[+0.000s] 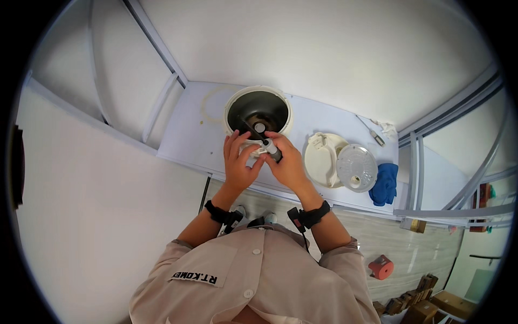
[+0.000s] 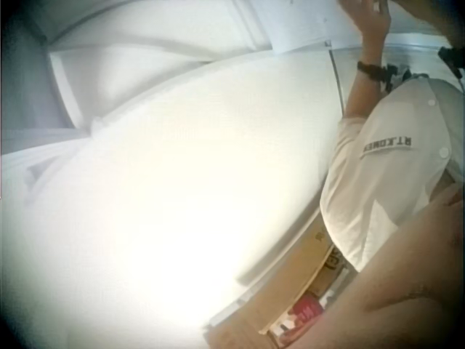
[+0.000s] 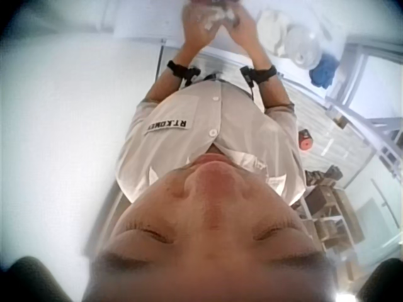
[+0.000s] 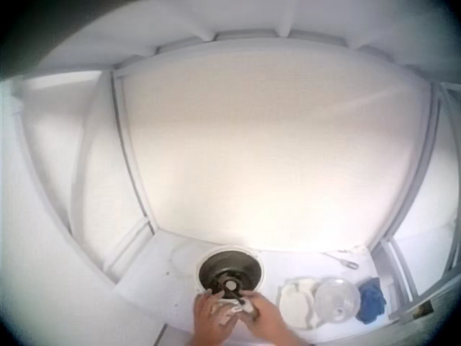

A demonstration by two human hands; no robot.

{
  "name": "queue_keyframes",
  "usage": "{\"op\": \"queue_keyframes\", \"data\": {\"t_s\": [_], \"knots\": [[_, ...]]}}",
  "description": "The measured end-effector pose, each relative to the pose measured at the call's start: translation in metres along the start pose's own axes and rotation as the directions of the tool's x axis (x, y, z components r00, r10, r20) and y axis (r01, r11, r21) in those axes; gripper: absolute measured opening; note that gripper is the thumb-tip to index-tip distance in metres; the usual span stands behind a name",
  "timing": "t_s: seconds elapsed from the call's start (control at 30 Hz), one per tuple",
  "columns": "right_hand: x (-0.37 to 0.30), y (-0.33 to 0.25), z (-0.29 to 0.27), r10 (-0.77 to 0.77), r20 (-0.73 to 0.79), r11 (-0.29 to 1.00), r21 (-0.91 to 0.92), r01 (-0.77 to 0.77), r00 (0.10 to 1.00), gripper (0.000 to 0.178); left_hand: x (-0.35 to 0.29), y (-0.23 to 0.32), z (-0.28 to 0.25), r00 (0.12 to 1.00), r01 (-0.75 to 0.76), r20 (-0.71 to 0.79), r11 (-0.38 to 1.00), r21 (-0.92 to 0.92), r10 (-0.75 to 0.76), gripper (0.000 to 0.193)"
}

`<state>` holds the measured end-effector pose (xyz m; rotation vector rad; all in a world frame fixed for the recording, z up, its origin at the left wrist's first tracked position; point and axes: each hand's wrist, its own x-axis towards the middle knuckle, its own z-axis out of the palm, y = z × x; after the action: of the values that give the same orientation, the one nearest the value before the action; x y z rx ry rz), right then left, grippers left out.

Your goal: The person uses a screwdriver to tighten screws on a white plastic lid, then places the lid onto a white bucket. The person continues to tighten screws on the lid while it is attached to the bucket.

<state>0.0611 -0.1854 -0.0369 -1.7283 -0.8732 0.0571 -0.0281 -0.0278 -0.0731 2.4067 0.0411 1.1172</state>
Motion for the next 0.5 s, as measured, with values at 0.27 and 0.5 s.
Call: {"op": "queue_keyframes", "data": {"t_s": [0.27,0.5], "knots": [[-0.002,-0.005,-0.001,0.061,0.016,0.997,-0.052,-0.06,0.998,0.038,0.0,-0.002,0.004,1.0,0.004,-0.025,1.0,-0.026,-0.004,0.033],[-0.006,-0.002,0.003,0.007,-0.011,0.991,-0.135,-0.008,1.0,0.035,0.008,-0.016,0.0,0.998,-0.063,-0.009,0.997,0.052,0.064,0.046]]}}
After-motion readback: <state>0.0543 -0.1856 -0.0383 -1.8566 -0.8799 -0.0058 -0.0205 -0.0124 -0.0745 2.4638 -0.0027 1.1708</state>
